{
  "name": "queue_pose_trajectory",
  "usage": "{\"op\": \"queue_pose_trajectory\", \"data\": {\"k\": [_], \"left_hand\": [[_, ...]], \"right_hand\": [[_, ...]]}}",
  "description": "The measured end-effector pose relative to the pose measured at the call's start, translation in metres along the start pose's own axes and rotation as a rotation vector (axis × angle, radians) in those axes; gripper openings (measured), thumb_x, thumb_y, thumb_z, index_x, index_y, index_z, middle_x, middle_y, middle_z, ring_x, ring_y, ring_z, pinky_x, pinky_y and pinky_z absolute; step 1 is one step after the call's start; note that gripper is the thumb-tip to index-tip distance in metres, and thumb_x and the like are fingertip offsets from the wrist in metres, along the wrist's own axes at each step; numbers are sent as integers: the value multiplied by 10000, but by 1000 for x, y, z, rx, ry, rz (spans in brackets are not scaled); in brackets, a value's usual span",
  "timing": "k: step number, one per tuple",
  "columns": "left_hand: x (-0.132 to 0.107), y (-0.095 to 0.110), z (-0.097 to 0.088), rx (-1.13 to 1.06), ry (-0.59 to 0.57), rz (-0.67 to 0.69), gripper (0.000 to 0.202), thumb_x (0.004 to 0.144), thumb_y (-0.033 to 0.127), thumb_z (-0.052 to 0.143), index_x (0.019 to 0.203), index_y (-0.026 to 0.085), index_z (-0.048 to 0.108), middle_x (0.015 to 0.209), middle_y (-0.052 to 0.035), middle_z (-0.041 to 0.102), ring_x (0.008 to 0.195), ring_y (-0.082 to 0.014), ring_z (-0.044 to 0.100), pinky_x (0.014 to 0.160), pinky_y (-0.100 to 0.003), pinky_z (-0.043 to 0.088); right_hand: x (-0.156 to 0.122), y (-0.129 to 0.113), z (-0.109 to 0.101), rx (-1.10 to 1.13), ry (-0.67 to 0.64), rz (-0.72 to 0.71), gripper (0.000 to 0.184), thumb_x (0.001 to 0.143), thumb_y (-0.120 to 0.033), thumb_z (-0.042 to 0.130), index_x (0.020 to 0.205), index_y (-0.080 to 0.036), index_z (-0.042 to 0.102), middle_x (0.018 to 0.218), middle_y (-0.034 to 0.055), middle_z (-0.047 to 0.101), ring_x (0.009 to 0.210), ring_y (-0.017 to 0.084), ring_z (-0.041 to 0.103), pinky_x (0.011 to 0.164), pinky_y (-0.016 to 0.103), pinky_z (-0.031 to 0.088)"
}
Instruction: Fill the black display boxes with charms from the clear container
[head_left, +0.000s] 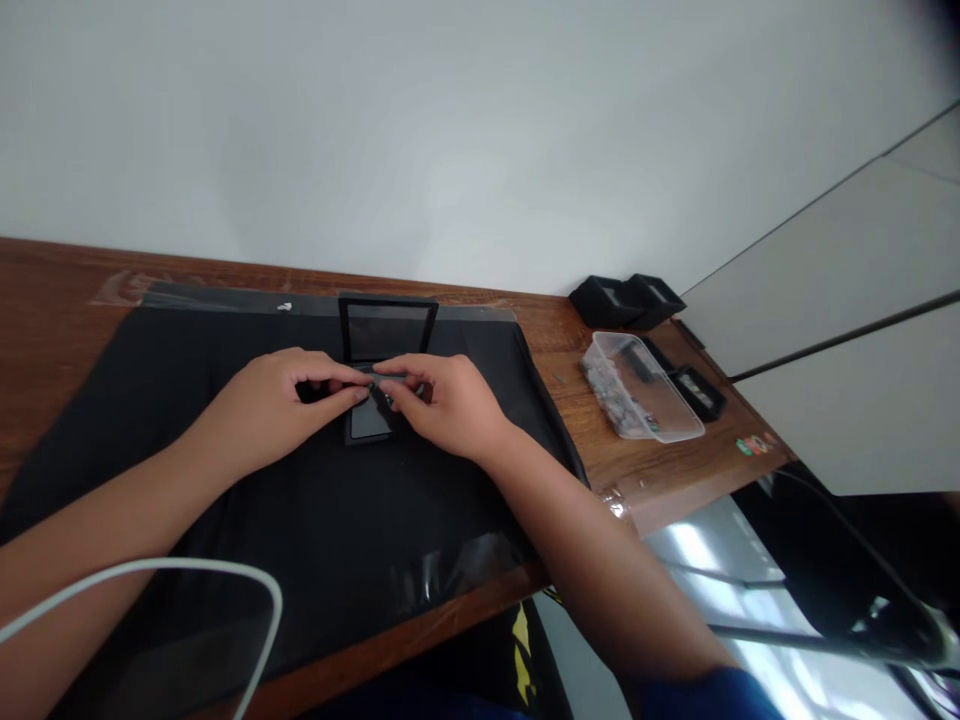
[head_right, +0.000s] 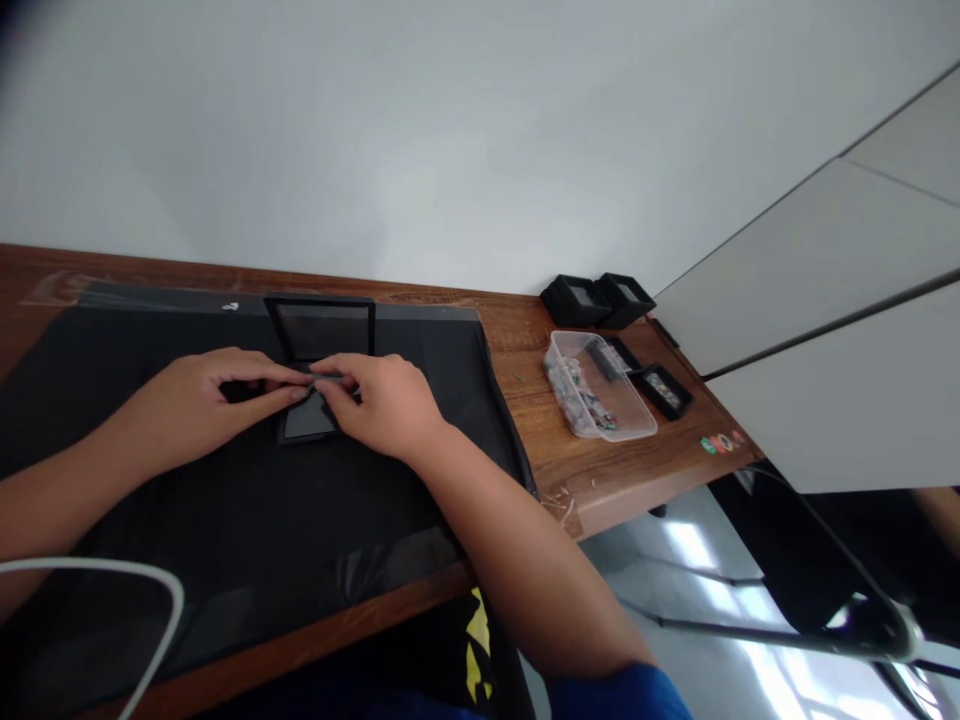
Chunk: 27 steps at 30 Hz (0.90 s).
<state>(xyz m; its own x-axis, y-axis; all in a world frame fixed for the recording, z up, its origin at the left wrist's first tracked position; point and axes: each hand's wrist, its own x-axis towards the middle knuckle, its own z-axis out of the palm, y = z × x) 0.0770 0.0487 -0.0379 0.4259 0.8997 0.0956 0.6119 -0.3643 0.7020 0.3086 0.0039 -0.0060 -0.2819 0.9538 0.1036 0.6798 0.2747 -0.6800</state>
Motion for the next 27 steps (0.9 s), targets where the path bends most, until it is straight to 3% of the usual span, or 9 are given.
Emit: {"op": "queue_pose_trajectory", "data": {"k": [2,7,10,15,18,20,23,25,27], "left_hand": [[0,0,0,7,1,0,446,871,669,649,1037,337,898,967,-35,812,901,-264,691,806,-379,480],[-2,2,0,20,1,-35,471,855,680,655,1062,331,893,907,-32,768,866,-249,667,802,-368,470],[-1,2,0,34,-5,-76,500,851,694,646,1100,333,885,908,-35,754,853,-252,656,769,-368,462],[-1,0,-1,63,-16,-78,566,850,719,622,1169,321,869,928,-42,748,879,-272,659,783,-380,482],[-3,1,-3,91,-24,-113,602,864,737,614,1235,321,844,986,-39,756,890,-271,668,761,-368,485],[-5,2,-5,85,-27,-119,605,894,741,598,1292,343,821,1034,-33,758,923,-269,679,771,-363,495],[-6,2,-6,74,-41,-113,629,896,771,565,1314,372,812,1078,-34,764,988,-285,694,772,-369,507],[-6,3,-6,78,-39,-134,676,882,783,552,1360,369,790,1093,-39,768,980,-290,699,752,-374,508],[-5,5,-6,85,-30,-156,713,865,786,551,1391,358,771,1100,-44,768,958,-290,699,746,-382,511]], "right_hand": [[-1,3,-3,31,8,-37,287,1068,-291,636,1269,-234,833,889,1,823,757,136,700,716,256,448],[-2,8,-15,-93,33,35,242,958,-239,772,1185,-233,853,787,-27,757,703,120,628,668,250,373],[-1,5,-12,-127,-42,55,243,936,-254,801,1174,-242,847,727,-49,711,692,119,614,671,252,355],[2,0,-4,-133,-26,47,321,944,-306,807,1263,-271,817,736,-69,696,691,113,613,680,248,358],[-5,6,-23,-142,43,5,272,952,-344,814,1209,-253,832,735,-66,692,675,103,609,680,247,373],[-16,12,-47,-185,187,30,273,968,-390,798,1196,-243,834,728,-54,689,681,113,620,690,251,391],[-35,25,-83,-361,408,290,359,1017,-372,712,1339,-228,773,808,-3,751,776,174,684,721,279,424],[-44,33,-99,-483,397,535,403,1051,-289,627,1431,-185,714,1030,81,821,960,235,741,802,312,474],[-47,41,-105,-559,298,722,404,1080,-238,550,1446,-156,699,1296,149,799,1189,284,736,924,342,507]]}}
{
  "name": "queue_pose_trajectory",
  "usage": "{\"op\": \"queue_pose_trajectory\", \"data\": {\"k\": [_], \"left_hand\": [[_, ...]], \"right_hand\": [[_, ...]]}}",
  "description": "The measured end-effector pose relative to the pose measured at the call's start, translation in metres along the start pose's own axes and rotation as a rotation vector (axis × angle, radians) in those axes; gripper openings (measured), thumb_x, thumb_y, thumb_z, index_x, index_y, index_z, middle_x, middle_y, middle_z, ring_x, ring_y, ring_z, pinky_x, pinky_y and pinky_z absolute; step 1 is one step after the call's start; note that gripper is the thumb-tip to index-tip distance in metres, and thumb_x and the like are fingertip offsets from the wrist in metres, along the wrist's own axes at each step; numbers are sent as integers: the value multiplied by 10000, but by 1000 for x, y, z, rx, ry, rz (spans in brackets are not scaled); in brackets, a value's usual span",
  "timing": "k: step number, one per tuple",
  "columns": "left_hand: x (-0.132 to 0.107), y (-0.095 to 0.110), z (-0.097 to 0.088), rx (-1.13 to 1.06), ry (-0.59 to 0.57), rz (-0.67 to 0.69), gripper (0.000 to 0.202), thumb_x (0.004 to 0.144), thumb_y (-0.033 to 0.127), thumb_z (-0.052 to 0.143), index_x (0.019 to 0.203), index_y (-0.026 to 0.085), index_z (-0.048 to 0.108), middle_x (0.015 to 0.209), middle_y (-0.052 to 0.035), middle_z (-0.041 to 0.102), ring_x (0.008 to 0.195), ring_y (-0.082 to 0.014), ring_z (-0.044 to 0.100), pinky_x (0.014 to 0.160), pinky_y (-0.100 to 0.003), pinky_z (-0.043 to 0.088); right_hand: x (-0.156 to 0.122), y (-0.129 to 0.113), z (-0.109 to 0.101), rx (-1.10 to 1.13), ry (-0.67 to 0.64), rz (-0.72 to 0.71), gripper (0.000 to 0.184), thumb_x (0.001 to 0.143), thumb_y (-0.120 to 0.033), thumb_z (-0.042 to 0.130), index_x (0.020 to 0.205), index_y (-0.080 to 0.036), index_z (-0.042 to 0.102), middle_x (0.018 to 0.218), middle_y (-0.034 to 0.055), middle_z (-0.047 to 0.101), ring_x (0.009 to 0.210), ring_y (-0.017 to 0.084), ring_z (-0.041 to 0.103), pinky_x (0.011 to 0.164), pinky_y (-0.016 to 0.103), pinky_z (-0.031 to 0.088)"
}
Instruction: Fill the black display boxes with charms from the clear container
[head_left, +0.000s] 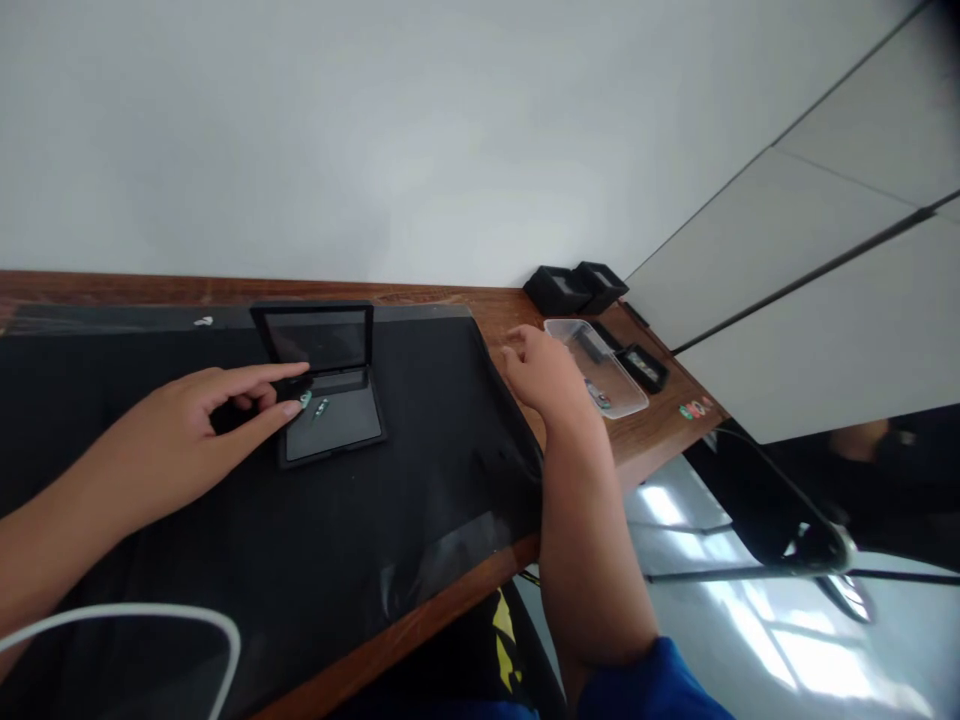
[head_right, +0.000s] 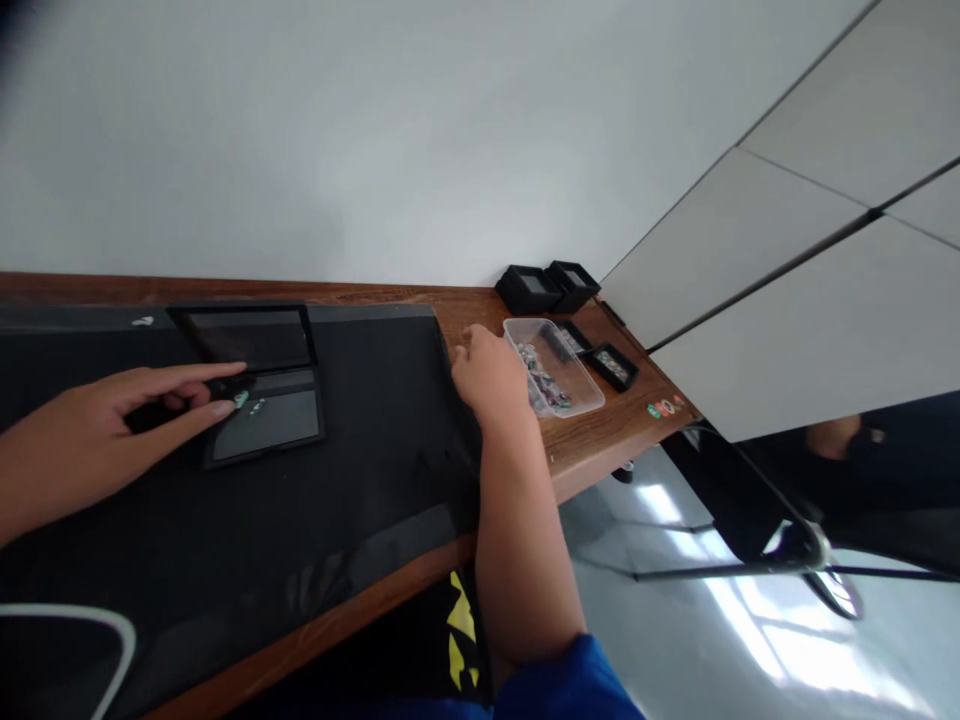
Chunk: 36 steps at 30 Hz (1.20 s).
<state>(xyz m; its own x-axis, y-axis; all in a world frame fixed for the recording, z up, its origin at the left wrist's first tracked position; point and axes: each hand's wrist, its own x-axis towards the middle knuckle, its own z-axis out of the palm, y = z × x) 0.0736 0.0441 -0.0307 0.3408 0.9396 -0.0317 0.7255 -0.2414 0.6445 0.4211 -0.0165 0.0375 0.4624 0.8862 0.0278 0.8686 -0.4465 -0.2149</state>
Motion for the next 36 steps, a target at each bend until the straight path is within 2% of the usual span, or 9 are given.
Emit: {"op": "queue_pose_trajectory", "data": {"k": [2,6,13,16,19,24,27,31,36], "left_hand": [[0,1,0,1,3,-11,728,845,790,553,1380,346,769,1107,-48,767,960,-295,700,746,-387,511],[0,-1,1,-23,8,3,775,820,802,548,1396,320,737,1120,-53,763,1018,-313,703,792,-409,515],[0,-14,6,-43,13,44,829,834,811,580,1523,355,650,1075,-24,726,1011,-300,709,901,-447,533],[-2,-13,6,-48,9,33,907,803,837,602,1582,372,597,1076,-23,723,950,-293,719,786,-408,542],[-4,-12,5,-33,-4,33,919,838,831,589,1644,393,524,1108,-18,723,823,-253,698,660,-365,514],[-6,-12,3,-8,-32,59,848,917,776,575,1661,375,503,1157,-33,725,850,-240,679,691,-355,507],[-6,-11,2,-2,-46,75,823,949,755,578,1664,355,500,1179,-43,726,948,-266,690,790,-381,521],[-6,-11,2,2,-23,98,814,934,758,572,1613,310,561,1151,-46,728,1051,-304,696,925,-432,515],[-6,-13,2,3,-54,62,801,936,764,576,1605,323,553,1215,-47,717,1137,-315,679,972,-449,512]], "right_hand": [[4,4,3,-73,-83,64,387,1091,-227,521,1415,-141,715,1441,172,743,1333,305,694,1012,346,509],[7,3,10,-126,-161,144,327,1043,-206,584,1308,-95,740,1361,216,771,1292,339,734,1002,352,539],[3,-2,10,-223,-235,220,434,1026,-162,563,1435,-51,654,1418,258,739,1325,381,730,1042,410,573],[5,-2,11,-250,-253,222,439,1023,-153,566,1433,-34,668,1402,276,743,1325,386,734,1049,418,580],[8,1,12,-268,-270,225,411,1016,-163,591,1387,-33,714,1371,288,755,1303,383,748,1039,413,589],[9,5,13,-277,-269,204,384,1032,-182,574,1352,-67,755,1370,285,757,1310,380,745,1032,413,589],[8,5,13,-268,-276,189,360,1017,-174,586,1308,-76,775,1275,270,794,1248,373,771,979,402,597],[9,8,12,-245,-293,171,280,1000,-182,626,1206,-121,807,1055,201,831,1059,307,814,854,338,593],[10,11,9,-225,-307,162,221,1008,-207,642,1122,-135,817,903,165,811,928,279,801,781,323,570]]}}
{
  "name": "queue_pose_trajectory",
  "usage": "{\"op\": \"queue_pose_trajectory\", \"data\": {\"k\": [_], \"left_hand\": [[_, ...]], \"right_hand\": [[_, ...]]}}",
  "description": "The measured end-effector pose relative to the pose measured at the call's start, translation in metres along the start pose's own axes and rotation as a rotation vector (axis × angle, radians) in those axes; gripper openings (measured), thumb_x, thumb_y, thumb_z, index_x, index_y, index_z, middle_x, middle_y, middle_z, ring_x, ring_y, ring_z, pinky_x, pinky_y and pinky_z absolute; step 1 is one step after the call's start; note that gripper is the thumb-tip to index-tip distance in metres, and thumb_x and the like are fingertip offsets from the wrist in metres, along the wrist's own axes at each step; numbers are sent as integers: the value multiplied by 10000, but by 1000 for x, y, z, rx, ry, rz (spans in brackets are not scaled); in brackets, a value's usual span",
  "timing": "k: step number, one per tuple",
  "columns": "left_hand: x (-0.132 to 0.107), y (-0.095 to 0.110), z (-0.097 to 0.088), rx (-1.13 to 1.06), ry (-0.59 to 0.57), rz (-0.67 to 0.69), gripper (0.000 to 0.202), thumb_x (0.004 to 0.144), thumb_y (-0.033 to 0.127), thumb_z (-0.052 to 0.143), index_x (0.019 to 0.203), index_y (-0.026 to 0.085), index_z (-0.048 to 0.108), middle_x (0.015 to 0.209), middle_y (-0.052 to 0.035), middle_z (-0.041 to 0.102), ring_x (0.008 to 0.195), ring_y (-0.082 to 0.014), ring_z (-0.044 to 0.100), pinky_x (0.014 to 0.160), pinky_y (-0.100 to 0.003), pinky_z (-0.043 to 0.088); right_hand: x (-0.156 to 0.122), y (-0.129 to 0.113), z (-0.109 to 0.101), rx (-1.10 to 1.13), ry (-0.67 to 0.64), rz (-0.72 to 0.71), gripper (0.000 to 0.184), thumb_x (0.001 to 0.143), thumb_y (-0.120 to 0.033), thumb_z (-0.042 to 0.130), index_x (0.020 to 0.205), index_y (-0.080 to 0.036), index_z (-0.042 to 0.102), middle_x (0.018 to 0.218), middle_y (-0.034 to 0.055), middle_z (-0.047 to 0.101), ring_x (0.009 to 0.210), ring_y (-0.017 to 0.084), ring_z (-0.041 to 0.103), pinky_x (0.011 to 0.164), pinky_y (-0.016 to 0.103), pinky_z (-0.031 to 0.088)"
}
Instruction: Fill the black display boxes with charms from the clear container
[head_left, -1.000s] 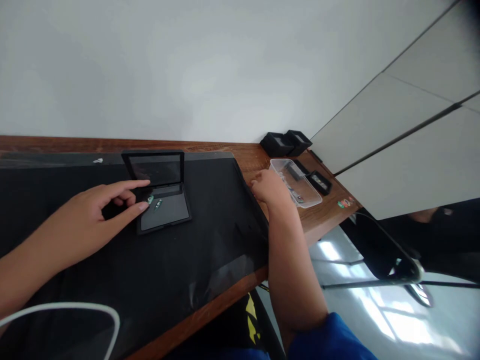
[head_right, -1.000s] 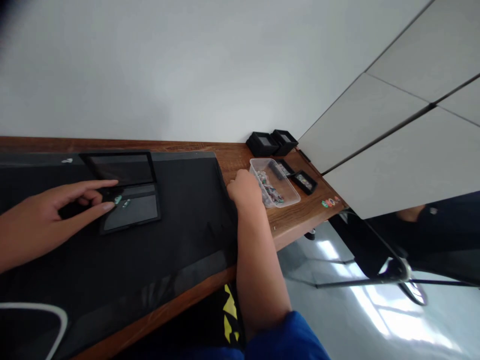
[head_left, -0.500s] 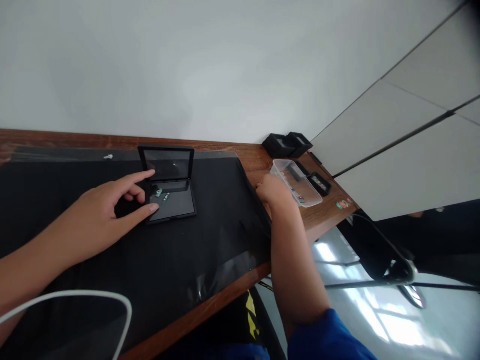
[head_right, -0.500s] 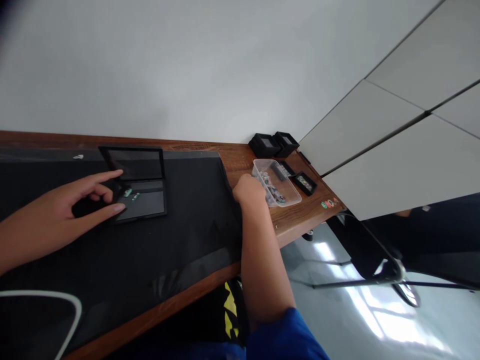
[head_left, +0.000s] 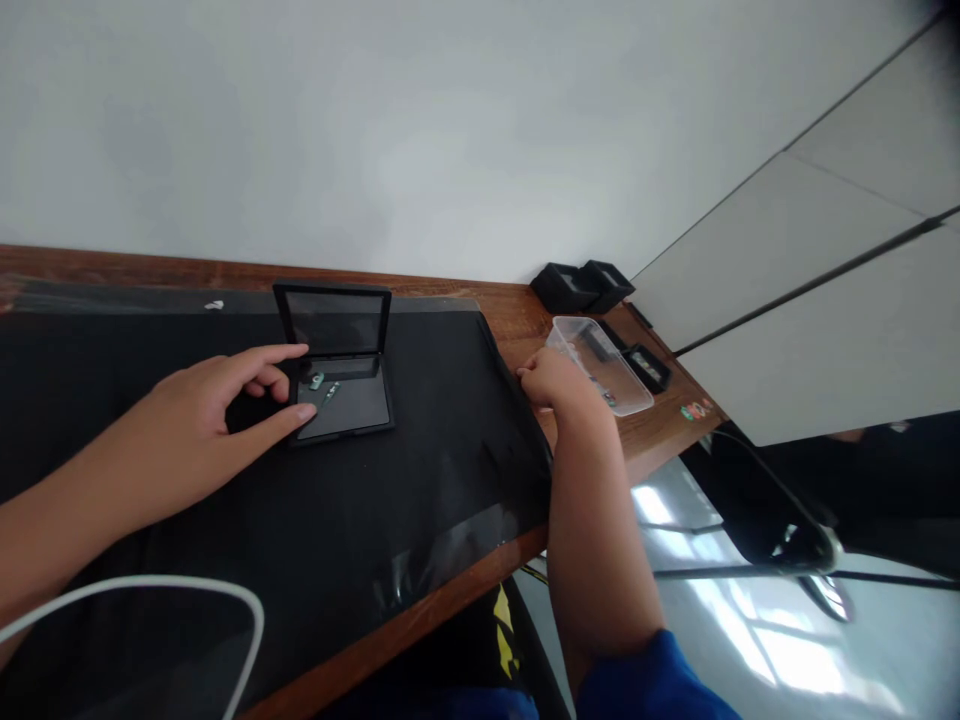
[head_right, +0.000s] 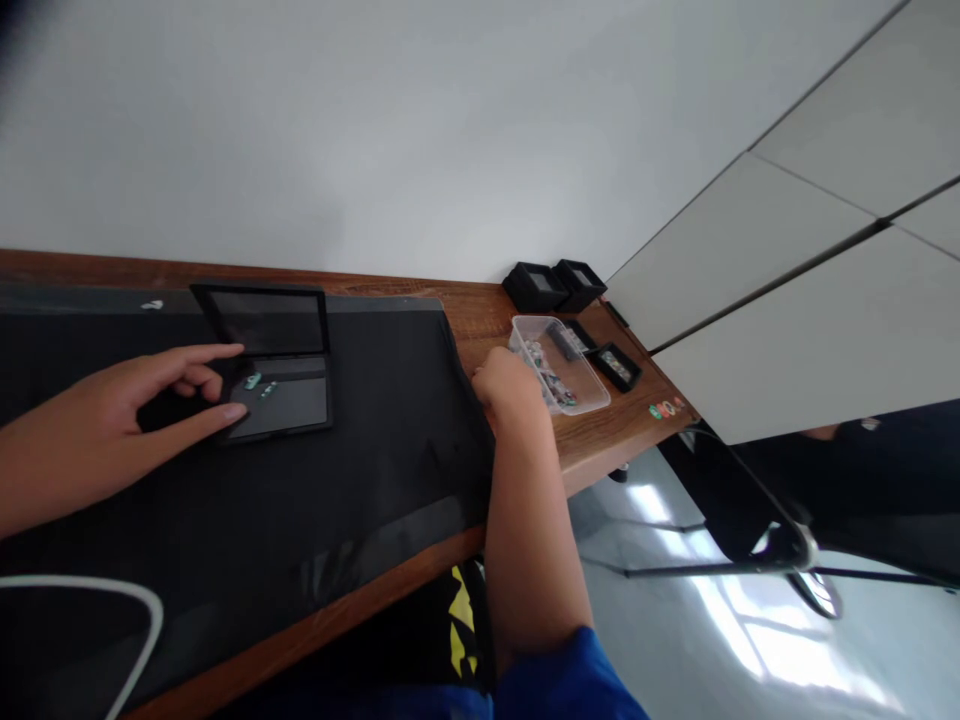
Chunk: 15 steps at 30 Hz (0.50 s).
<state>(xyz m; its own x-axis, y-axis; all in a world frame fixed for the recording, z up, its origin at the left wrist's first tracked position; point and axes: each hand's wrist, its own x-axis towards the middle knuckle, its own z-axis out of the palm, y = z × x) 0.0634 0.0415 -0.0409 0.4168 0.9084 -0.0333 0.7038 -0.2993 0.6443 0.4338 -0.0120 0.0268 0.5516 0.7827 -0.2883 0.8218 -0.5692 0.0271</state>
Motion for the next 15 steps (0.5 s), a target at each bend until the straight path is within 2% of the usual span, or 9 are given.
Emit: {"op": "queue_pose_trajectory", "data": {"k": [3,7,12,15], "left_hand": [[0,-1,0,10,-13,-21,782,927,773,582,1572,331,574,1295,-55,712,1188,-335,667,983,-464,512],[0,-2,0,19,-2,-4,747,931,749,587,1533,307,599,1383,-74,706,1249,-353,654,1021,-486,502],[0,-1,0,25,-6,2,790,928,780,574,1545,288,592,1286,-76,735,1196,-352,673,982,-473,518],[-1,1,0,24,-11,7,798,947,768,561,1573,274,573,1267,-79,731,1153,-341,682,954,-460,524]], "right_hand": [[-1,0,0,1,-9,-3,223,1003,-206,640,1099,-132,828,918,175,812,941,287,802,798,335,577],[-2,-2,2,-6,1,9,290,991,-179,620,1197,-128,818,1024,196,829,1054,310,805,874,361,593],[0,-6,5,2,19,39,364,970,-149,633,1297,-102,786,1154,254,820,1140,347,800,905,375,596],[0,-5,4,24,10,44,311,1007,-211,638,1255,-122,803,1126,235,829,1086,325,812,898,361,591]]}}
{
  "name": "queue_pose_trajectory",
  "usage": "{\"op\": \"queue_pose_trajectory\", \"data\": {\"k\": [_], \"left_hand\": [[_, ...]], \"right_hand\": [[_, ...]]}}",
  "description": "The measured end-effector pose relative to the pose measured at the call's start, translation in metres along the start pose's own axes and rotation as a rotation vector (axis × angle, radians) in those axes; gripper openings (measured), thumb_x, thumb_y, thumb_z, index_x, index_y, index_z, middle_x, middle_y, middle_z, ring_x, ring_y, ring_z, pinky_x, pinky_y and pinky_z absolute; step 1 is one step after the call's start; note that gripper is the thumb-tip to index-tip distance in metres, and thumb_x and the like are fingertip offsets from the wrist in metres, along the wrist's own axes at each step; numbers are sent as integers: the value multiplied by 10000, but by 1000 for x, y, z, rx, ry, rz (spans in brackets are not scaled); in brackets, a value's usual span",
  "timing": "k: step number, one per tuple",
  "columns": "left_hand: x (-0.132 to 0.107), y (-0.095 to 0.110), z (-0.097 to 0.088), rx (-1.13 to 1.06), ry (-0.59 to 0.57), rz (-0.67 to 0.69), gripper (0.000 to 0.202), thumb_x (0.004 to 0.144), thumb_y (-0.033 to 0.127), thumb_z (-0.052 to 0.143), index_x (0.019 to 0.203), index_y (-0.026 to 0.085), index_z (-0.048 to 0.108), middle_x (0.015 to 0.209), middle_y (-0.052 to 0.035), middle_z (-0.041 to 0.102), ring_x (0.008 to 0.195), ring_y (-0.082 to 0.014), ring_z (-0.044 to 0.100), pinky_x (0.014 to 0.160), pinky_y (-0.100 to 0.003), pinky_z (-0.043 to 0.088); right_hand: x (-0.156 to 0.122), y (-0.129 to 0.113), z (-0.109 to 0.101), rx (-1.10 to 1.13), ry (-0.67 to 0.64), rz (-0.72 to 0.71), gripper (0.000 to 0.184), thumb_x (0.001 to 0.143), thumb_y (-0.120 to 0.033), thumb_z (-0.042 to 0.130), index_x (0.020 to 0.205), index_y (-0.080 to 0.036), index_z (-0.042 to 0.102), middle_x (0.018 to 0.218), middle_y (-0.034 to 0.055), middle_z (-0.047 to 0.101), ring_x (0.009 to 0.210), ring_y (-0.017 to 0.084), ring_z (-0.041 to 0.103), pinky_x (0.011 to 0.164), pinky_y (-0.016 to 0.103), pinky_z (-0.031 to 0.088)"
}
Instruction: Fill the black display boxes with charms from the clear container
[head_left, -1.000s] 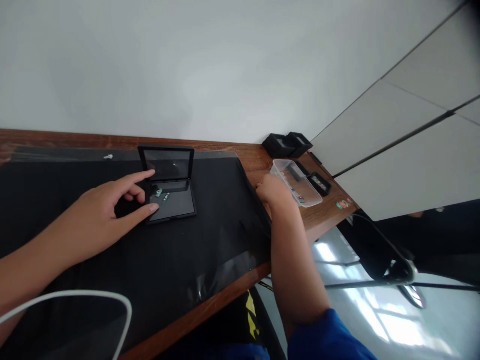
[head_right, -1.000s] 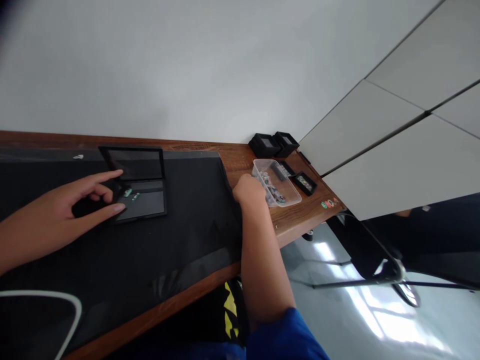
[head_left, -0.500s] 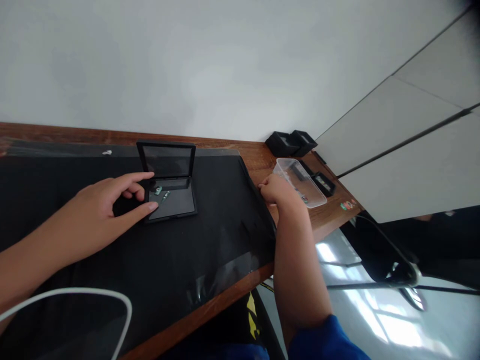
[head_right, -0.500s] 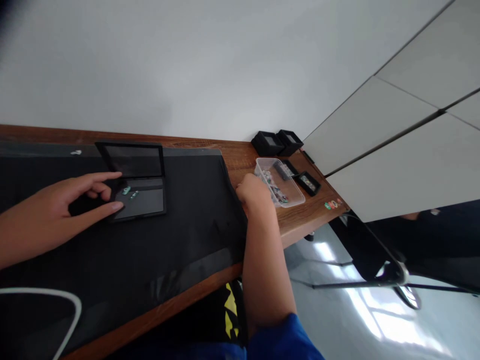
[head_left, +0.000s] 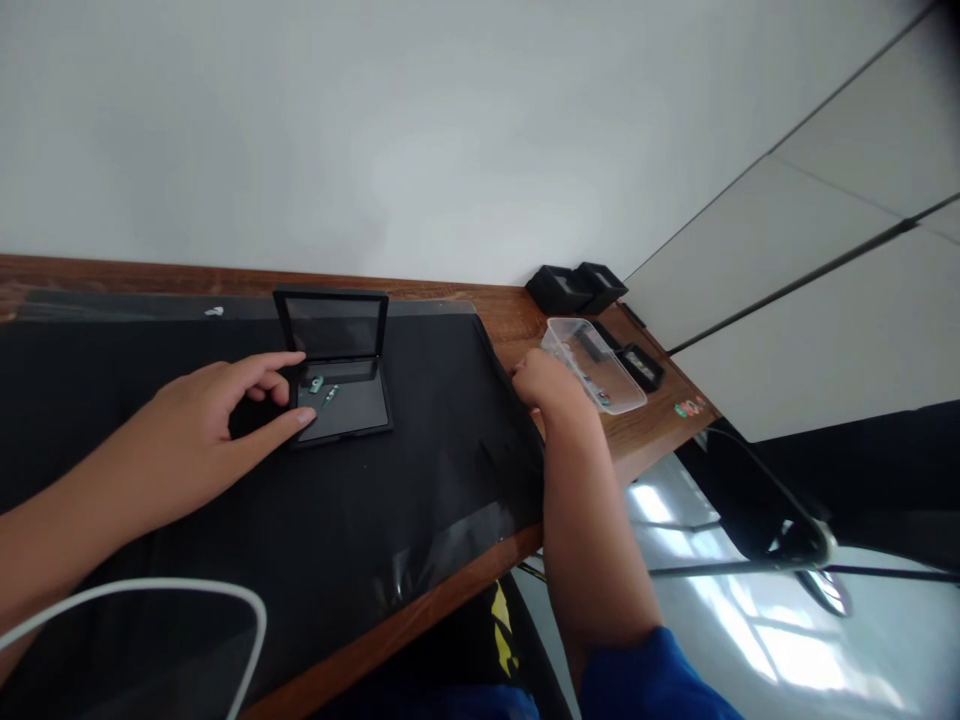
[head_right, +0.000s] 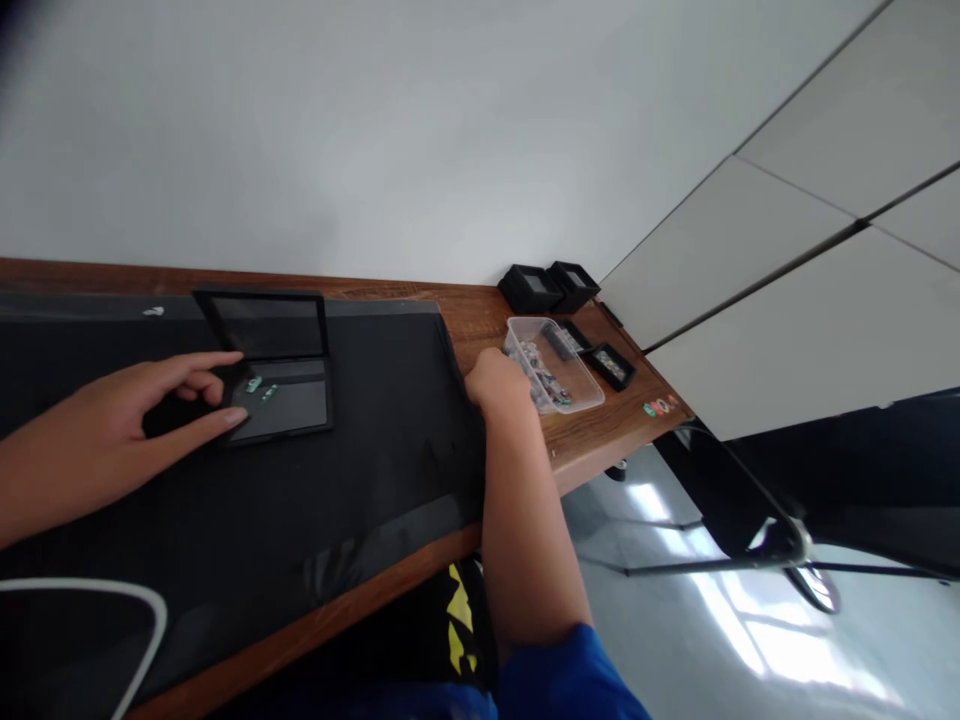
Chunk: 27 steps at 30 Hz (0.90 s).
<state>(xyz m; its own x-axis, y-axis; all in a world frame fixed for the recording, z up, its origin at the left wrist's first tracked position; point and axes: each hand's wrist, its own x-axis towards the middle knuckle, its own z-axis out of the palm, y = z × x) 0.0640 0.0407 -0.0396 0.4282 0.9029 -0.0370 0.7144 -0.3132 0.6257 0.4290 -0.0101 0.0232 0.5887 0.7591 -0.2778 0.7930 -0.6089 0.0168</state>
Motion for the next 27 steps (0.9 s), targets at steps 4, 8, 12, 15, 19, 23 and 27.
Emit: {"op": "queue_pose_trajectory", "data": {"k": [4,8,12,15,19,23,27], "left_hand": [[-1,1,0,18,18,33,803,944,751,554,1576,256,583,1216,-84,745,1148,-348,684,959,-467,522],[1,1,1,14,28,37,792,922,737,547,1533,237,617,1180,-89,744,1139,-351,681,1021,-509,499],[1,4,1,10,14,29,796,920,738,542,1540,243,604,1203,-92,742,1152,-357,681,1023,-507,496],[0,4,0,9,13,37,797,921,736,546,1540,237,602,1208,-99,748,1158,-360,681,1047,-517,486],[-1,0,1,17,13,50,787,936,738,538,1551,250,597,1205,-101,753,1156,-355,685,1046,-521,488],[-3,0,4,20,36,76,752,974,726,529,1558,257,597,1176,-93,755,1103,-337,691,1001,-497,491],[-3,0,4,27,42,53,758,967,734,527,1567,276,598,1182,-88,757,1046,-331,701,942,-472,508]], "right_hand": [[1,6,-3,36,-70,-31,307,1093,-318,587,1047,-153,842,922,157,833,819,236,803,797,308,572],[3,9,-4,25,-107,-52,381,1114,-311,550,923,-141,832,815,135,808,698,202,759,709,288,538],[2,6,-4,-17,-63,-54,312,1097,-271,562,1050,-126,834,925,165,830,879,241,798,781,297,533],[0,5,-3,-28,-28,-55,286,1076,-281,590,1114,-134,832,1042,183,837,1018,274,799,836,317,540],[-3,5,1,-20,6,-61,258,1037,-259,621,1141,-152,832,1112,180,834,1065,280,794,839,325,549],[-5,0,3,-14,45,-47,291,1000,-220,620,1208,-153,811,1223,194,819,1140,310,786,857,342,556],[-8,-4,3,-25,64,-23,351,958,-171,611,1258,-139,791,1277,219,803,1199,351,774,904,372,562]]}}
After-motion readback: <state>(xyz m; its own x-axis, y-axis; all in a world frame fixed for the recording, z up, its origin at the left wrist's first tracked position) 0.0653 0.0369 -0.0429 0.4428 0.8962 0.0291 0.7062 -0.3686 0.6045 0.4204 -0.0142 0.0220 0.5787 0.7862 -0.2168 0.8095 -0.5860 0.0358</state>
